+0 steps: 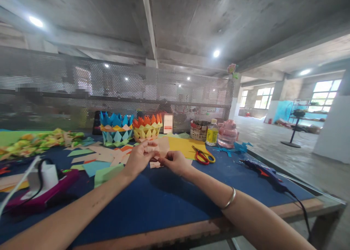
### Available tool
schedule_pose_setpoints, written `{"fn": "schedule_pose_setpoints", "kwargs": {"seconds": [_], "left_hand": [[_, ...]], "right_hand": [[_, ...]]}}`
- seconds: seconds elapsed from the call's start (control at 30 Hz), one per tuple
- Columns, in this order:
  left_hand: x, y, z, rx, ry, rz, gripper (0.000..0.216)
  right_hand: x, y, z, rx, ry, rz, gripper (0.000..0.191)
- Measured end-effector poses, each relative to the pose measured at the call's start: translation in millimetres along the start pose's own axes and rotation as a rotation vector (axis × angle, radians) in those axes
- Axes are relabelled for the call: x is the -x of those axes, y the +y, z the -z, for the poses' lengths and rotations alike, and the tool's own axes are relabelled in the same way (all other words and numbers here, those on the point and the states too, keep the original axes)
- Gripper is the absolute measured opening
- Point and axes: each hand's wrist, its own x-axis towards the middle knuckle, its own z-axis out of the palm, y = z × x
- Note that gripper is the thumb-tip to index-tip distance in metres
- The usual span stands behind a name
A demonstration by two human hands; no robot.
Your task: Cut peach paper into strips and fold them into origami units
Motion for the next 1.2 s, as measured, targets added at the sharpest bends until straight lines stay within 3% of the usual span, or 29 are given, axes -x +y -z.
{"fn": "schedule_pose_setpoints", "kwargs": {"seconds": [0.17, 0.3, 0.47, 0.63, 0.73, 0.87, 1.03, 1.2], "left_hand": [[-1.3, -4.9, 0.2, 0.044, -0.028, -0.021, 0.032], [-1.5, -8.1, 2.1, 0.023, -0.030, -0.051, 0.039], [0.3, -0.2, 2.4, 0.178, 0.083, 0.008, 0.047], [2.9, 1.5, 1.3, 0.302, -0.207, 0.168, 0.035], [2.2, -6.4, 1.4, 0.256, -0.205, 0.231, 0.029], [0.0, -11.8, 2.3, 0.286, -0.166, 0.192, 0.025], [-1.1, -10.3, 4.4, 0.257, -0.129, 0.182, 0.021], [1.6, -6.8, 4.3, 0.192, -0.203, 0.213, 0.023]], "right_hand": [[-2.0, 3.9, 0.9, 0.021, -0.003, -0.020, 0.028], [-3.0, 5.3, 1.5, 0.022, -0.002, -0.019, 0.028], [-4.1, 8.0, 0.8, 0.010, 0.017, 0.002, 0.028], [-4.4, 10.5, -0.5, 0.008, 0.047, 0.046, 0.029], [-3.6, 10.8, -1.0, 0.018, 0.036, 0.092, 0.028], [-2.0, 8.6, -1.7, 0.028, 0.013, 0.120, 0.029], [-1.0, 4.9, 0.6, 0.011, 0.114, 0.146, 0.038], [-3.8, 6.6, 3.6, 0.010, 0.158, 0.086, 0.036]]}}
